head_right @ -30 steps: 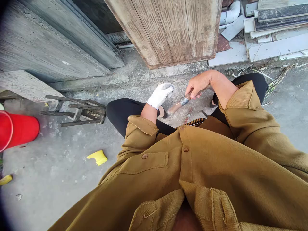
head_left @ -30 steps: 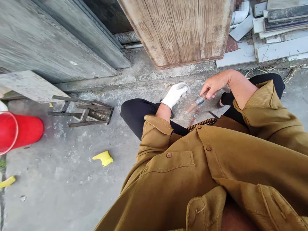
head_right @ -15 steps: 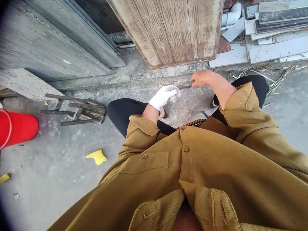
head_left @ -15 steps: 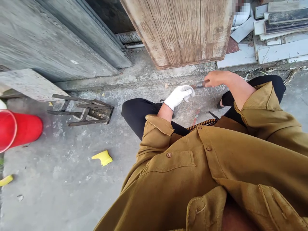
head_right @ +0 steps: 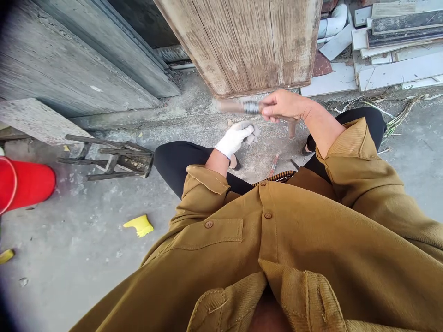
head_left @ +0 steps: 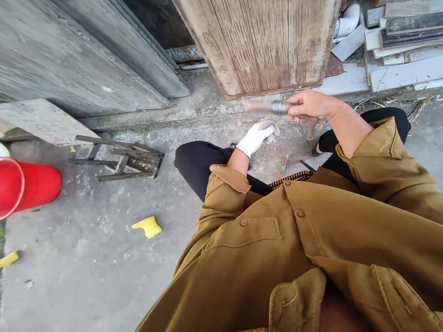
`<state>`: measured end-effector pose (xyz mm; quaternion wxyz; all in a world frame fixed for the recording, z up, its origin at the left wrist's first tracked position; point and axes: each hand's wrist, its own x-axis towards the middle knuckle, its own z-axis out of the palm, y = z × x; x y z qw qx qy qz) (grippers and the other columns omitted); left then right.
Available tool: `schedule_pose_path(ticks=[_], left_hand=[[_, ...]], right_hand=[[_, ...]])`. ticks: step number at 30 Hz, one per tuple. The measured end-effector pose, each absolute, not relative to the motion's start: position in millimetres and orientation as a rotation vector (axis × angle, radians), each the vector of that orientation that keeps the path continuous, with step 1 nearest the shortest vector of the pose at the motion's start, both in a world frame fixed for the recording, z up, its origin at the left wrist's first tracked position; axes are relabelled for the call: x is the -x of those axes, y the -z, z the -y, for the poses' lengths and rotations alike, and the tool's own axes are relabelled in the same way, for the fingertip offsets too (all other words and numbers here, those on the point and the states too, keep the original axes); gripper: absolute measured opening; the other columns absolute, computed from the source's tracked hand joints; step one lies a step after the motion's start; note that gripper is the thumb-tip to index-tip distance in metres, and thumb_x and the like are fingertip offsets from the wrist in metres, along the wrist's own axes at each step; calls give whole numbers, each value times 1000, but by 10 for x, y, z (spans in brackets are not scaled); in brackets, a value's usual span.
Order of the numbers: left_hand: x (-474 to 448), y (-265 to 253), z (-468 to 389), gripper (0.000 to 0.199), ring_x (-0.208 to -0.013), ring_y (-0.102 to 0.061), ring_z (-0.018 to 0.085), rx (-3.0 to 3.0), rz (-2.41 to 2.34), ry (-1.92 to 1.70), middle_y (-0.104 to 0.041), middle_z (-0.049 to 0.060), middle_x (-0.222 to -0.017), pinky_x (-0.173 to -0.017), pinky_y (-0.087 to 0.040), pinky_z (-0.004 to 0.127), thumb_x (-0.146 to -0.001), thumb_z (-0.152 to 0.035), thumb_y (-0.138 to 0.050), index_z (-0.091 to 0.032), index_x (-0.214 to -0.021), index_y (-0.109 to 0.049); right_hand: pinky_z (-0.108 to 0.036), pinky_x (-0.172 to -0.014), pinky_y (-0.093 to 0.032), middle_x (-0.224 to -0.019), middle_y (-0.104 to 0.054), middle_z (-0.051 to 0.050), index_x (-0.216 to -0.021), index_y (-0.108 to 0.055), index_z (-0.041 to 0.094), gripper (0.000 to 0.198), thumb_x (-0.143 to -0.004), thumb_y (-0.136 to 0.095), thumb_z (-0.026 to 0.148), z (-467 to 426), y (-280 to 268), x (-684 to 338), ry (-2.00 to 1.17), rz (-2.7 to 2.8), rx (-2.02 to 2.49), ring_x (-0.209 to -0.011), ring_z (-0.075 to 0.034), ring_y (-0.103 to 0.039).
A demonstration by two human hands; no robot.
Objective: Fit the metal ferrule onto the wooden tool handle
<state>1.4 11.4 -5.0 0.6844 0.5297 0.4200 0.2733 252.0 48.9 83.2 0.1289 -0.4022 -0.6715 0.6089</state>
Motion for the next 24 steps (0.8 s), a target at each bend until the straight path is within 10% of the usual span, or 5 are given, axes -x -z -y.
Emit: schedule_pose_path(ticks=[6, 12, 19, 24], left_hand=[[-68, 6, -41, 57, -54, -54, 9, -1244, -650, -469, -65, 2, -67, -62, -53, 24, -87, -69, -84, -14, -84, -73], [-23, -11, -74, 55, -50, -44, 6, -1258, -669, -489, -60, -1, -64, -53, -49, 22, -84, -66, -87, -12, -83, -74], [90, -48, -156, 41, -50, -45, 7, -1296, -865, -574, -61, -1, -65, -53, -46, 22, -86, -52, -86, -15, -79, -70], [66, 39, -172, 27, -49, -45, 7, -1325, -1030, -596, -53, -4, -55, -51, -37, 19, -95, -34, -76, -14, -77, -68]], right_hand=[[-28, -68, -46, -76, -59, -1, -86, -58, 21, 32, -108, -67, 43, -568, -735, -2497, -1408, 1578, 1521, -70, -12, -51], [-37, -87, -49, -90, -72, -9, -102, -78, 14, 22, -101, -73, 36, -605, -606, -2480, -1081, 2426, 2060, -97, -26, -69], [-31, -78, -49, -78, -68, -1, -99, -82, 17, 21, -91, -84, 37, -431, -568, -2318, -2117, 2790, 1477, -75, -16, -63], [-33, -85, -52, -87, -71, -2, -102, -81, 19, 26, -92, -83, 42, -451, -753, -2418, -2056, 2626, 1282, -86, -19, -66]])
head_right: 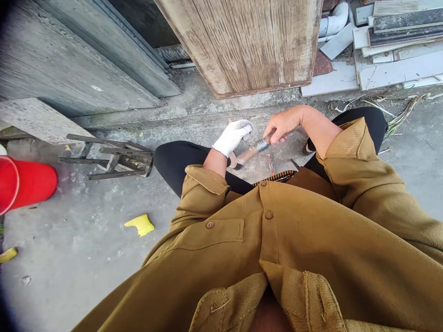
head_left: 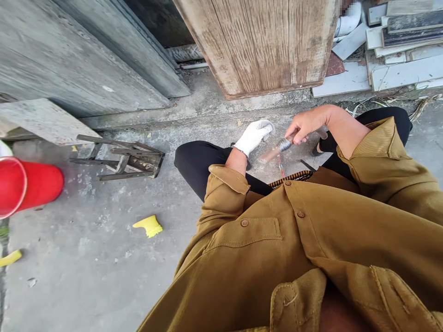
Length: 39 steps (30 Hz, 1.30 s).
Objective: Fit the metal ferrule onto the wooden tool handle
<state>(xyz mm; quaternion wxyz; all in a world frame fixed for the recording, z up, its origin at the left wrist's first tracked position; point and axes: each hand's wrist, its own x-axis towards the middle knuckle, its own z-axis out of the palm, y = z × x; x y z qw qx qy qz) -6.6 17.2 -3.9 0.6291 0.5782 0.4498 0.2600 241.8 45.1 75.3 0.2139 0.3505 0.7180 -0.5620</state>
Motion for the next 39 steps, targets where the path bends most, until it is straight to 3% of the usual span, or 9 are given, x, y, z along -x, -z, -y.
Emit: schedule_pose_path(ticks=[7, 10, 12, 14, 19, 27, 32, 35, 39], left_hand=[[-6, 57, -115, 32, -48, -44, 8, -1281, -776, -540, -51, -4, -55, -57, -49, 21, -102, -42, -71, -14, -86, -70], [-9, -48, -94, 45, -49, -45, 8, -1274, -727, -516, -51, -4, -56, -57, -52, 23, -95, -58, -79, -14, -86, -71], [6, -111, -89, 51, -49, -46, 8, -1271, -732, -525, -53, -3, -57, -56, -52, 24, -91, -64, -82, -15, -84, -70], [30, -147, -89, 53, -48, -45, 8, -1271, -759, -562, -54, -3, -58, -56, -52, 24, -89, -66, -84, -16, -82, -69], [74, -151, -100, 45, -48, -45, 9, -1290, -932, -633, -56, -2, -57, -55, -50, 25, -88, -58, -87, -20, -79, -65], [32, -35, -160, 27, -52, -48, 8, -1318, -1042, -686, -56, -3, -60, -55, -43, 21, -97, -31, -73, -16, -77, -64], [-34, 56, -131, 23, -50, -45, 8, -1242, -1003, -595, -52, -5, -58, -54, -47, 20, -98, -30, -71, -15, -80, -66], [-71, 27, -72, 27, -49, -43, 7, -1250, -864, -468, -49, -5, -55, -56, -52, 20, -99, -35, -71, -14, -83, -70], [-99, -36, -19, 32, -49, -42, 7, -1219, -757, -391, -53, -4, -58, -54, -54, 22, -94, -42, -79, -12, -85, -72]], right_hand=[[-29, -74, -52, -92, -69, -6, -90, -59, 20, 23, -108, -61, 35, -596, -812, -2653, 2062, -2223, -2219, -76, -14, -56], [-33, -79, -53, -86, -69, -7, -90, -62, 19, 21, -107, -63, 31, -670, -685, -2653, 1413, -2252, -2390, -80, -18, -61], [-37, -85, -54, -82, -69, -7, -92, -69, 18, 17, -102, -73, 31, -694, -600, -2621, 940, -2286, -2171, -87, -23, -66], [-37, -86, -53, -76, -68, -6, -94, -75, 17, 14, -99, -79, 30, -681, -545, -2569, 788, -2206, -1870, -86, -23, -68], [-28, -73, -43, -62, -62, 1, -103, -81, 8, 9, -103, -74, 14, -514, -532, -2418, 1145, -1913, -1228, -63, -10, -55], [-23, -76, -43, -74, -65, 3, -101, -79, 8, 12, -101, -68, 2, -424, -775, -2441, 1660, -1906, -861, -71, -7, -58], [-24, -75, -49, -87, -70, -2, -96, -73, 14, 8, -101, -68, 11, -501, -951, -2633, 1975, -2187, -1523, -73, -11, -57], [-24, -72, -48, -86, -63, -4, -86, -61, 14, 21, -107, -59, 13, -517, -928, -2641, 2226, -2135, -1886, -72, -10, -53], [-27, -71, -47, -84, -63, -5, -88, -59, 15, 20, -108, -59, 16, -568, -812, -2575, 1787, -2123, -2191, -71, -11, -54]])
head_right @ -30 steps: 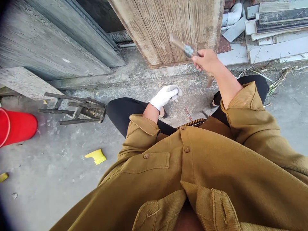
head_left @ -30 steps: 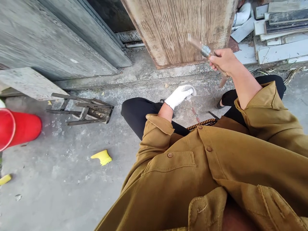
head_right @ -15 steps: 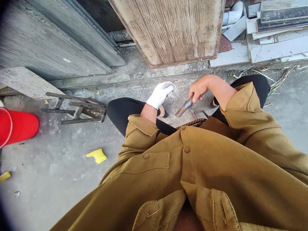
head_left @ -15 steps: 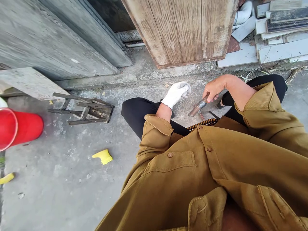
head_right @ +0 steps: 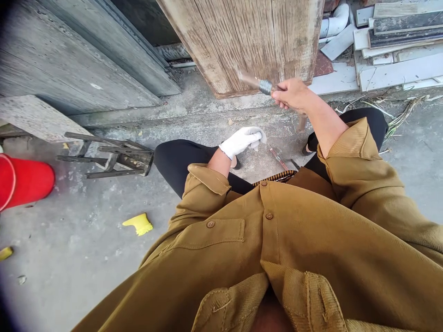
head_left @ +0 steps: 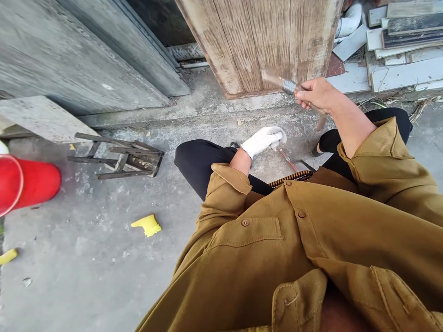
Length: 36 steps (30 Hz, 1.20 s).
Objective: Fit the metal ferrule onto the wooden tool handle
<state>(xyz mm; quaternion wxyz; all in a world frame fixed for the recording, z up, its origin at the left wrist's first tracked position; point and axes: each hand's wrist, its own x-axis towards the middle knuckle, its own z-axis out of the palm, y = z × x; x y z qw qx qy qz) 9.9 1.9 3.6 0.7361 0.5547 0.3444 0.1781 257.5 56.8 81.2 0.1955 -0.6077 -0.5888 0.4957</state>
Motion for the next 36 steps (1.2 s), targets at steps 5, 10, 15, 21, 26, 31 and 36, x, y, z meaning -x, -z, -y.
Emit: schedule_pose_path(ticks=[5, 10, 15, 21, 26, 31, 36], left_hand=[[-48, -19, -53, 39, -49, -43, 7, -1235, -770, -435, -53, -3, -59, -52, -51, 21, -90, -49, -83, -13, -83, -73], [34, 28, -133, 30, -50, -45, 7, -1311, -864, -521, -55, -3, -60, -51, -47, 20, -92, -40, -78, -13, -80, -71], [28, 72, -175, 29, -52, -47, 6, -1303, -969, -592, -61, -1, -69, -51, -44, 18, -93, -36, -77, -14, -78, -67], [1, 60, -138, 31, -49, -41, 8, -1248, -922, -571, -48, -6, -55, -57, -50, 20, -101, -42, -70, -16, -84, -68], [-69, 5, -36, 45, -50, -42, 8, -1269, -757, -436, -49, -5, -55, -57, -50, 21, -94, -58, -79, -14, -86, -73], [-60, -55, -24, 49, -49, -41, 7, -1238, -725, -436, -54, -3, -57, -56, -54, 24, -84, -62, -87, -15, -82, -72], [24, -111, -83, 46, -47, -43, 9, -1299, -903, -563, -57, 0, -55, -51, -51, 25, -82, -58, -90, -20, -74, -66]], right_hand=[[-35, -80, -49, -79, -70, -5, -92, -73, 16, 10, -99, -71, 23, -612, -638, -2502, -1246, 2512, 2082, -77, -20, -66], [-32, -73, -48, -70, -65, -1, -93, -77, 17, 9, -96, -72, 25, -516, -503, -2395, -1816, 2905, 1685, -67, -17, -60], [-30, -78, -50, -81, -69, -1, -96, -78, 19, 17, -92, -79, 36, -478, -661, -2415, -2091, 2765, 1273, -78, -17, -64], [-31, -81, -53, -91, -68, -5, -91, -66, 19, 21, -101, -71, 37, -478, -986, -2626, -1661, 1961, 1339, -80, -16, -58], [-26, -71, -49, -88, -65, -6, -90, -57, 19, 20, -109, -57, 25, -553, -815, -2600, -1515, 1432, 1470, -75, -14, -52], [-32, -81, -50, -88, -71, -10, -99, -70, 13, 12, -103, -67, 24, -645, -629, -2502, -1093, 2151, 2029, -90, -22, -65], [-33, -76, -48, -75, -67, -4, -94, -75, 17, 13, -100, -71, 27, -593, -483, -2414, -1537, 2824, 1878, -75, -20, -65]])
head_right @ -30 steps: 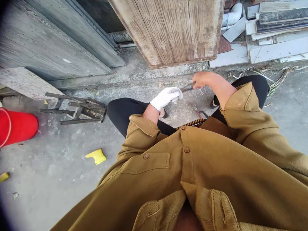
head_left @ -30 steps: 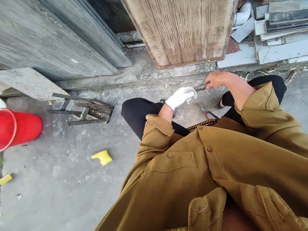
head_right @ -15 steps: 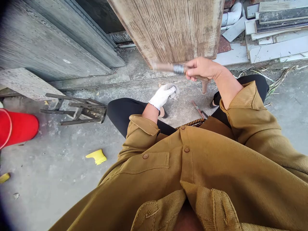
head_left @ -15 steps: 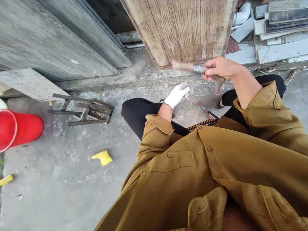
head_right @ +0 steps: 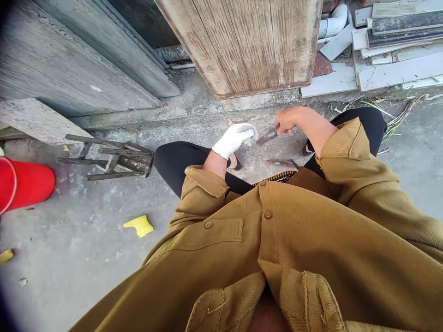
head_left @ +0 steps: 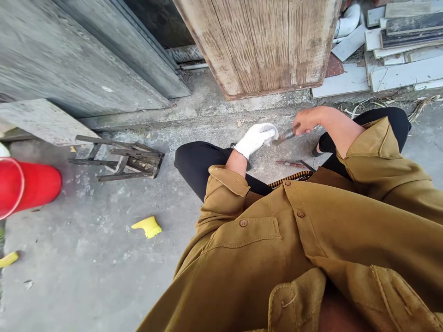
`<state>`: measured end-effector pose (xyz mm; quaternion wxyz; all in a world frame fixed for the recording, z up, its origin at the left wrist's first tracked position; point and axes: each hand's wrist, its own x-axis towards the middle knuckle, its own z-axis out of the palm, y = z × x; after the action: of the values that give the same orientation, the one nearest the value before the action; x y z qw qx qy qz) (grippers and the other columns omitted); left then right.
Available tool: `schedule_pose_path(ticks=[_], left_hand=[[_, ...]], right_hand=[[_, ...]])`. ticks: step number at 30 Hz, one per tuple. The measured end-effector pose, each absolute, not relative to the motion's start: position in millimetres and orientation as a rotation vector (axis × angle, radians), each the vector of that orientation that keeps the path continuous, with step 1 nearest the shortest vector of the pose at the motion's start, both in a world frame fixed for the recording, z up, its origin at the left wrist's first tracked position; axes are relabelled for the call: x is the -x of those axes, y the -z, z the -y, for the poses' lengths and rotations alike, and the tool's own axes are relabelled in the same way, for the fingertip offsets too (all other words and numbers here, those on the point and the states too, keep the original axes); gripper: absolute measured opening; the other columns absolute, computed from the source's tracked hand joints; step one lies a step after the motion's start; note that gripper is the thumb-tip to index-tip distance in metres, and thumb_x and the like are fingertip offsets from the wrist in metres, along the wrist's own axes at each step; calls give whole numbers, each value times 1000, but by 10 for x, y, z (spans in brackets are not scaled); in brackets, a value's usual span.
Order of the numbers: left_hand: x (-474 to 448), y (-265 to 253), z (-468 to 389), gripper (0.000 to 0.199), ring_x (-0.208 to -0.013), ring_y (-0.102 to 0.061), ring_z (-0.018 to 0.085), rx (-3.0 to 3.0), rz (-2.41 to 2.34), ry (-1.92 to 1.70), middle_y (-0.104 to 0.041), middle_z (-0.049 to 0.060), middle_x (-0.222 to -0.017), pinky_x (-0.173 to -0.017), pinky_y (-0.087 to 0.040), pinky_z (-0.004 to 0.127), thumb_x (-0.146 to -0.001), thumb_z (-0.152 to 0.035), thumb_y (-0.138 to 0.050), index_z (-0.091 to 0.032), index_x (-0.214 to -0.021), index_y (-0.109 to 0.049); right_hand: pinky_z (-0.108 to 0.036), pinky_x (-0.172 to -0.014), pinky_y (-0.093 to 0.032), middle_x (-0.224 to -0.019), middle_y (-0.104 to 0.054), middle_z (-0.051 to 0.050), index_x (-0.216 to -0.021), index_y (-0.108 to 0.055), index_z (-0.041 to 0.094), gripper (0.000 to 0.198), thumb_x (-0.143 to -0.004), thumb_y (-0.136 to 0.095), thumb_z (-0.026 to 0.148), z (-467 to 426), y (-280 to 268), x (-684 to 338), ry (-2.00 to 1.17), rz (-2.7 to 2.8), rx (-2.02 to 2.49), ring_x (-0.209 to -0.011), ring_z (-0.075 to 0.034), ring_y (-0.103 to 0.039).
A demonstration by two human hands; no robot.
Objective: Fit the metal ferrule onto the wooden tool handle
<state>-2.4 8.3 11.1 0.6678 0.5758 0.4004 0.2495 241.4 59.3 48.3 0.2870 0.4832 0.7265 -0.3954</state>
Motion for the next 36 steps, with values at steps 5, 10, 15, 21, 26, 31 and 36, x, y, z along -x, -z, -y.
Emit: schedule_pose_path(ticks=[5, 10, 15, 21, 26, 31, 36], left_hand=[[62, -71, -136, 37, -50, -46, 8, -1306, -960, -573, -62, 0, -63, -53, -49, 22, -87, -49, -84, -17, -77, -68], [50, 30, -151, 28, -50, -45, 7, -1274, -1010, -616, -53, -4, -59, -52, -44, 19, -96, -36, -74, -14, -79, -67], [4, 9, -111, 32, -50, -41, 8, -1281, -855, -555, -46, -6, -56, -59, -51, 21, -102, -41, -70, -15, -84, -70], [-37, 15, -96, 24, -52, -45, 7, -1303, -812, -481, -59, -1, -65, -56, -47, 20, -99, -27, -71, -13, -80, -71], [-41, -25, -70, 25, -50, -49, 8, -1307, -885, -443, -56, -2, -54, -52, -39, 18, -99, -29, -70, -13, -80, -72], [-60, -42, -72, 30, -48, -47, 6, -1247, -873, -432, -57, -2, -56, -50, -34, 19, -95, -35, -78, -12, -76, -70], [-54, 44, -71, 49, -54, -60, 11, -1116, -793, -614, -67, 1, -65, -66, -57, 27, -87, -57, -90, -15, -79, -66]], right_hand=[[-30, -78, -51, -78, -67, 0, -96, -77, 18, 22, -90, -84, 38, -485, -505, -2364, 1422, -1795, -888, -75, -16, -63], [-27, -79, -49, -91, -72, -3, -103, -72, 15, 16, -95, -76, 28, -505, -820, -2562, 1878, -2080, -1060, -80, -13, -60], [-34, -78, -53, -87, -69, -7, -89, -62, 22, 25, -105, -65, 40, -598, -772, -2685, 1927, -2237, -2076, -76, -15, -57], [-38, -89, -56, -85, -75, -7, -101, -76, 17, 14, -100, -73, 31, -698, -521, -2613, 1063, -2124, -1881, -85, -23, -73], [-38, -85, -53, -87, -75, -8, -104, -79, 18, 18, -102, -72, 34, -676, -536, -2557, 961, -2049, -1627, -90, -27, -73], [-31, -77, -49, -77, -67, -2, -95, -77, 16, 9, -98, -75, 24, -579, -589, -2561, 1331, -1775, -1048, -75, -17, -64], [-26, -75, -49, -85, -68, 0, -96, -74, 17, 27, -93, -83, 43, -570, -773, -2707, 1880, -2040, -1018, -74, -13, -60]])
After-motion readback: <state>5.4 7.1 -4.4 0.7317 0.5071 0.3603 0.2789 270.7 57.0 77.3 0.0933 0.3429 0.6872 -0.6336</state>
